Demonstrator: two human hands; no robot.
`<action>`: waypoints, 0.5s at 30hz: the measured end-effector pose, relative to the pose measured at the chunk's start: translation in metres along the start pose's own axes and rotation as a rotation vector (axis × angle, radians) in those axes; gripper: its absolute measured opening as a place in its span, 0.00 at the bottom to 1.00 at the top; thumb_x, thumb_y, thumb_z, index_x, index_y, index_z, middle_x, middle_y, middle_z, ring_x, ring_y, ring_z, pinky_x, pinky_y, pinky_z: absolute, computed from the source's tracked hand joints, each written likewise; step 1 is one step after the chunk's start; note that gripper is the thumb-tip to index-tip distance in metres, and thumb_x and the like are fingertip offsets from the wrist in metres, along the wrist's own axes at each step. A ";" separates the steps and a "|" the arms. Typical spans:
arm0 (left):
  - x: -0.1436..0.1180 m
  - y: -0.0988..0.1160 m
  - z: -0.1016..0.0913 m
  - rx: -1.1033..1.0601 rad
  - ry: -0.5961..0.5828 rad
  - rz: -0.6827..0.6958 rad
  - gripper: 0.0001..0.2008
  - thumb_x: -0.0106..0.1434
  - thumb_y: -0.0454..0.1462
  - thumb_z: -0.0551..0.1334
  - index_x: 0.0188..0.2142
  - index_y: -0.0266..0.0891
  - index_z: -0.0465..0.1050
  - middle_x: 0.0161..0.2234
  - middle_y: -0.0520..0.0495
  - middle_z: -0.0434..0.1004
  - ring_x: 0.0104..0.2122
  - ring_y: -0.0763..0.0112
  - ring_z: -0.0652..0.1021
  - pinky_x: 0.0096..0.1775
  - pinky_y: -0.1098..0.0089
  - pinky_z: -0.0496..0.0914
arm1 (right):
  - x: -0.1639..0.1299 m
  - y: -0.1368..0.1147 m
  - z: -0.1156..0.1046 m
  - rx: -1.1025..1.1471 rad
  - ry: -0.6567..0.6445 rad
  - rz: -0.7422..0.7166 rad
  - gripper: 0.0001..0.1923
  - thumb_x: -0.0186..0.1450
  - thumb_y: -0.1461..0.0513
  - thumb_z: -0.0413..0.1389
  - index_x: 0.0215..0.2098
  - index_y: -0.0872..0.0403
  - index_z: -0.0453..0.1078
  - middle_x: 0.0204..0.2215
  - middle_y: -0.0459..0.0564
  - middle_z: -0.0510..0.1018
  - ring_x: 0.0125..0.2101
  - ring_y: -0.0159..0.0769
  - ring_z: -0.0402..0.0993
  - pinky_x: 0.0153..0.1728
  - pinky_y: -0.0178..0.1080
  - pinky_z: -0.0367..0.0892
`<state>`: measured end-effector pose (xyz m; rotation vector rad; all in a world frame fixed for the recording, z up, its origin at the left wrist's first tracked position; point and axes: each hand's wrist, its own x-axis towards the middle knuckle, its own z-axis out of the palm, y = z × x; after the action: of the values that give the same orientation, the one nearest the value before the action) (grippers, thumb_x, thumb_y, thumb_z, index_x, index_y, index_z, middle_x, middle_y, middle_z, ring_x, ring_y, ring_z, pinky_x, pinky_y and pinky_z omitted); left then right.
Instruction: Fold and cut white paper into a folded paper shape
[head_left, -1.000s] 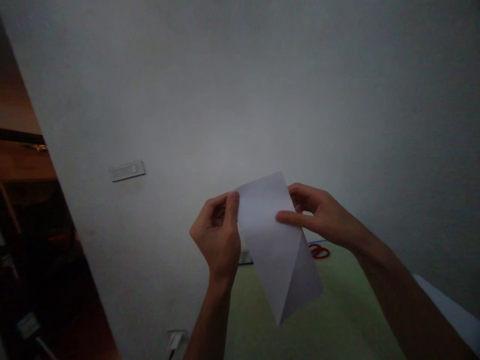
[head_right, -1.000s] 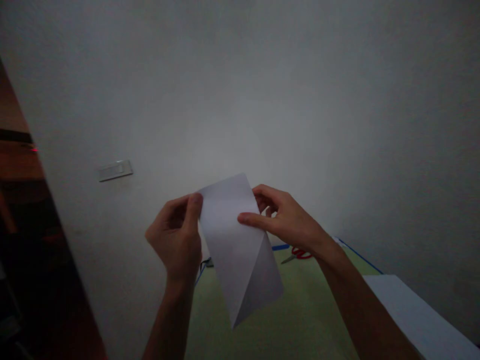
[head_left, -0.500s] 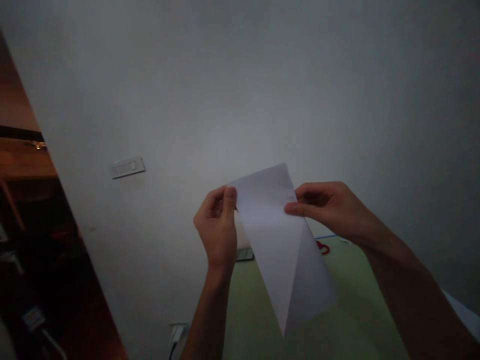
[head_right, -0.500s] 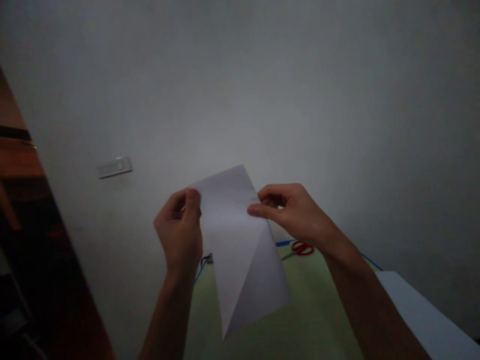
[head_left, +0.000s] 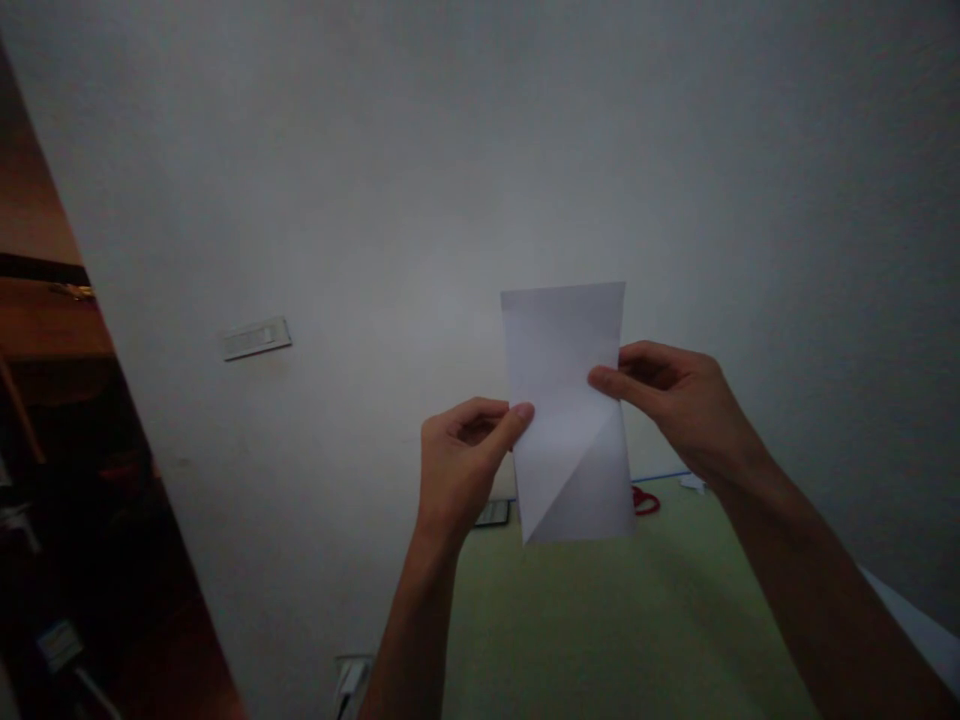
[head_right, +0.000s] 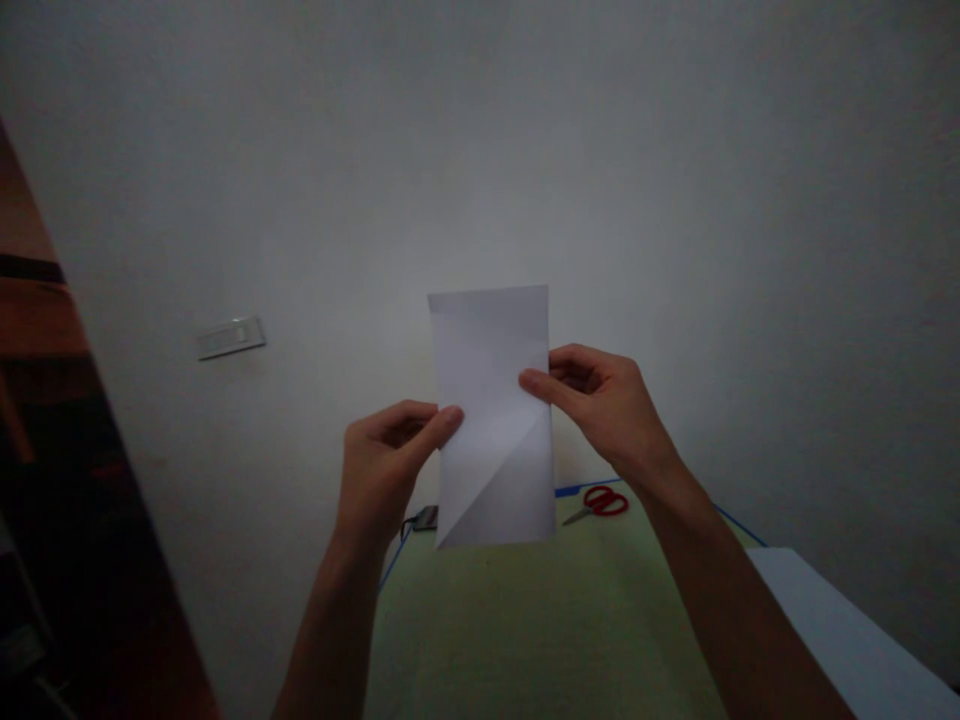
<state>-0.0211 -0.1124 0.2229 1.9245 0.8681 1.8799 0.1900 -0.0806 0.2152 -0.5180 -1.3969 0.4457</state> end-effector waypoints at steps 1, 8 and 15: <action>0.001 -0.001 0.000 0.011 0.007 0.011 0.09 0.56 0.42 0.74 0.27 0.38 0.82 0.25 0.47 0.81 0.25 0.72 0.78 0.28 0.72 0.73 | 0.000 0.001 -0.001 0.014 -0.016 0.011 0.16 0.56 0.47 0.70 0.33 0.49 0.78 0.34 0.52 0.84 0.35 0.43 0.79 0.38 0.46 0.76; 0.005 0.001 0.002 0.012 0.032 0.049 0.09 0.57 0.42 0.73 0.28 0.37 0.82 0.26 0.47 0.81 0.25 0.73 0.78 0.29 0.73 0.73 | 0.001 0.003 -0.004 0.172 -0.349 0.174 0.18 0.58 0.51 0.69 0.41 0.53 0.80 0.42 0.54 0.84 0.44 0.46 0.80 0.48 0.48 0.74; 0.002 0.003 0.003 -0.104 -0.028 0.074 0.26 0.57 0.39 0.72 0.56 0.43 0.75 0.25 0.51 0.80 0.25 0.73 0.78 0.32 0.72 0.74 | 0.000 0.007 -0.004 0.272 -0.221 0.261 0.40 0.56 0.55 0.70 0.63 0.47 0.63 0.32 0.48 0.83 0.28 0.39 0.79 0.29 0.40 0.73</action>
<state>-0.0181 -0.1127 0.2258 1.9394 0.6851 1.8957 0.1942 -0.0756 0.2110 -0.4386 -1.4546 0.9134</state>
